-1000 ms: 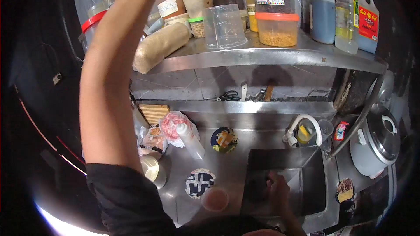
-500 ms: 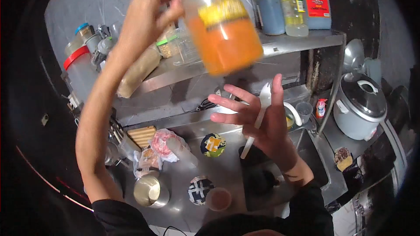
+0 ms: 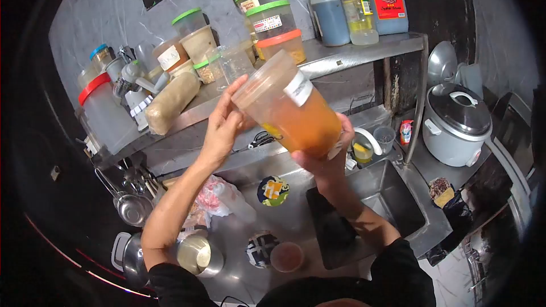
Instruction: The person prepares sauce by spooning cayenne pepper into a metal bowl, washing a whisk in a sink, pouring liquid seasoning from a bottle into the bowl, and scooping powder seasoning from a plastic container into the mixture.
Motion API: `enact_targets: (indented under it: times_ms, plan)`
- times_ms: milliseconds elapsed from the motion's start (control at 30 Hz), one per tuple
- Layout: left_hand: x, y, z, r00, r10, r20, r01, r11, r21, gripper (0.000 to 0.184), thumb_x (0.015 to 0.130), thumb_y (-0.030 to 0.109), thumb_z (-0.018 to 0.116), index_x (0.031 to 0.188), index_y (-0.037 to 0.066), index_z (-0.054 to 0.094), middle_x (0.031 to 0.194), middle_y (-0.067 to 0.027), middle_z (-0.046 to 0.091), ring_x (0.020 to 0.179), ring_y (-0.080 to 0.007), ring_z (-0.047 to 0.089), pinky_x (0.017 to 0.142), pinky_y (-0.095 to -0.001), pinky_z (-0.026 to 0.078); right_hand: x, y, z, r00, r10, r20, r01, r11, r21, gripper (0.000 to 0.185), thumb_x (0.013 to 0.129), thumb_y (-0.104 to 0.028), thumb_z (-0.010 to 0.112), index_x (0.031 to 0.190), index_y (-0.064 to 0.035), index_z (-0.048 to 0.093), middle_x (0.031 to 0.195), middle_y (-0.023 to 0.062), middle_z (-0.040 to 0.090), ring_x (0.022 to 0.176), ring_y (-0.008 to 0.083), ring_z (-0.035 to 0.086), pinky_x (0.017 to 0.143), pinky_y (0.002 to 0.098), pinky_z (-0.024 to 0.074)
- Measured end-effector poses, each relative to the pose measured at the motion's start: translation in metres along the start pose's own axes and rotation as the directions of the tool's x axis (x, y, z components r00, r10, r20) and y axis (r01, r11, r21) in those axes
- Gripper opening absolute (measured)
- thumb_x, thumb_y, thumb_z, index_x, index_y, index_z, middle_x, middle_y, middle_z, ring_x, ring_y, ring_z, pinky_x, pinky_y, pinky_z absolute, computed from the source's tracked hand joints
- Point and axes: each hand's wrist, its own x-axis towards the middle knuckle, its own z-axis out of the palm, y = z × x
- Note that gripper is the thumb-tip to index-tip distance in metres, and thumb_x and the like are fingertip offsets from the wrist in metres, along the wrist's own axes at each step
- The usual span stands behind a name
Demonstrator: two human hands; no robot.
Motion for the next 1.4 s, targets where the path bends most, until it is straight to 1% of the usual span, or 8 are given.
enact_targets:
  times_ms: [100, 233, 533, 1067, 1100, 1133, 1233, 1400]
  plan:
    - [-0.015, 0.01, 0.013, 0.985, -0.118, 0.122, 0.162, 0.87, -0.466, 0.078, 0.082, 0.022, 0.058, 0.149, 0.016, 0.019, 0.144, -0.011, 0.035, 0.129, -0.0274, 0.042, 0.101, -0.0485, 0.041, 0.001, 0.009, 0.0, 0.874, -0.482, 0.051, 0.459, 0.789, -0.409, 0.098, 0.064, -0.023, 0.087, 0.135, -0.0134, 0.019, 0.126, 0.0193, 0.034, 0.11, 0.0287, 0.046, 0.089, 0.0391, 0.0437]
    - [-0.015, 0.007, 0.013, 0.979, -0.163, 0.119, 0.198, 0.885, -0.421, 0.088, 0.081, 0.037, 0.065, 0.149, 0.018, 0.012, 0.145, -0.0147, 0.032, 0.134, -0.029, 0.035, 0.105, -0.0541, 0.035, -0.005, 0.022, 0.004, 0.751, -0.654, 0.089, 0.579, 0.589, -0.563, 0.103, 0.06, -0.024, 0.09, 0.135, -0.0138, 0.02, 0.128, 0.0205, 0.032, 0.116, 0.0321, 0.043, 0.096, 0.0428, 0.0408]
    - [-0.015, 0.009, 0.017, 0.948, -0.308, -0.079, 0.309, 0.951, 0.0, 0.074, 0.079, 0.044, 0.068, 0.139, 0.02, 0.033, 0.122, -0.011, 0.052, 0.108, -0.0217, 0.051, 0.074, -0.0362, 0.047, -0.047, 0.08, 0.002, 0.907, -0.401, 0.131, 0.418, 0.812, -0.408, 0.113, 0.055, -0.023, 0.091, 0.139, -0.0115, 0.017, 0.131, 0.0173, 0.029, 0.121, 0.0336, 0.037, 0.101, 0.0453, 0.0348]
    - [-0.02, 0.001, 0.015, 0.891, -0.419, -0.172, 0.44, 0.891, 0.11, 0.079, 0.08, 0.054, 0.068, 0.135, 0.013, 0.028, 0.117, -0.0115, 0.057, 0.108, -0.0215, 0.053, 0.075, -0.0359, 0.045, -0.064, 0.063, 0.01, 0.968, -0.205, 0.146, 0.251, 0.816, -0.521, 0.115, 0.063, -0.02, 0.088, 0.139, -0.006, 0.003, 0.131, 0.0172, 0.03, 0.121, 0.0282, 0.04, 0.099, 0.0416, 0.0383]
    - [-0.024, -0.004, 0.018, 0.919, -0.348, -0.185, 0.365, 0.928, 0.07, 0.082, 0.08, 0.05, 0.07, 0.137, 0.013, 0.025, 0.115, -0.0128, 0.059, 0.107, -0.0209, 0.054, 0.077, -0.0365, 0.046, -0.068, 0.065, 0.004, 0.975, -0.179, 0.128, 0.22, 0.809, -0.545, 0.114, 0.064, -0.017, 0.087, 0.14, -0.0074, 0.002, 0.131, 0.0167, 0.031, 0.12, 0.0272, 0.04, 0.099, 0.041, 0.0397]
    - [-0.026, 0.003, 0.019, 0.932, -0.344, -0.111, 0.342, 0.939, -0.038, 0.104, 0.072, 0.044, 0.081, 0.137, 0.0, 0.013, 0.121, -0.0195, 0.056, 0.108, -0.0245, 0.057, 0.086, -0.0374, 0.048, -0.075, 0.072, -0.008, 0.956, 0.273, 0.108, -0.233, 0.929, -0.287, 0.111, 0.068, -0.019, 0.085, 0.141, -0.0082, 0.001, 0.132, 0.0155, 0.03, 0.121, 0.0269, 0.039, 0.1, 0.0407, 0.0389]
    - [-0.048, -0.007, 0.021, 0.935, -0.335, -0.117, 0.325, 0.941, -0.097, 0.121, 0.065, 0.041, 0.086, 0.142, 0.0, 0.001, 0.125, -0.0199, 0.052, 0.11, -0.0264, 0.056, 0.095, -0.0386, 0.044, -0.099, 0.094, -0.033, 0.944, 0.327, 0.05, -0.31, 0.928, -0.207, 0.111, 0.068, -0.028, 0.085, 0.142, -0.0075, 0.005, 0.134, 0.0136, 0.029, 0.122, 0.0281, 0.039, 0.101, 0.0417, 0.038]
    - [-0.116, -0.014, 0.032, 0.952, -0.063, -0.3, -0.059, 0.924, -0.379, 0.098, 0.075, 0.027, 0.078, 0.145, 0.007, 0.012, 0.137, -0.0124, 0.038, 0.127, -0.0234, 0.04, 0.1, -0.0353, 0.04, -0.093, 0.029, 0.015, 0.927, -0.09, 0.364, 0.222, 0.914, -0.341, 0.117, 0.06, -0.034, 0.088, 0.143, -0.0049, 0.01, 0.137, 0.015, 0.029, 0.123, 0.0296, 0.04, 0.101, 0.0441, 0.0377]
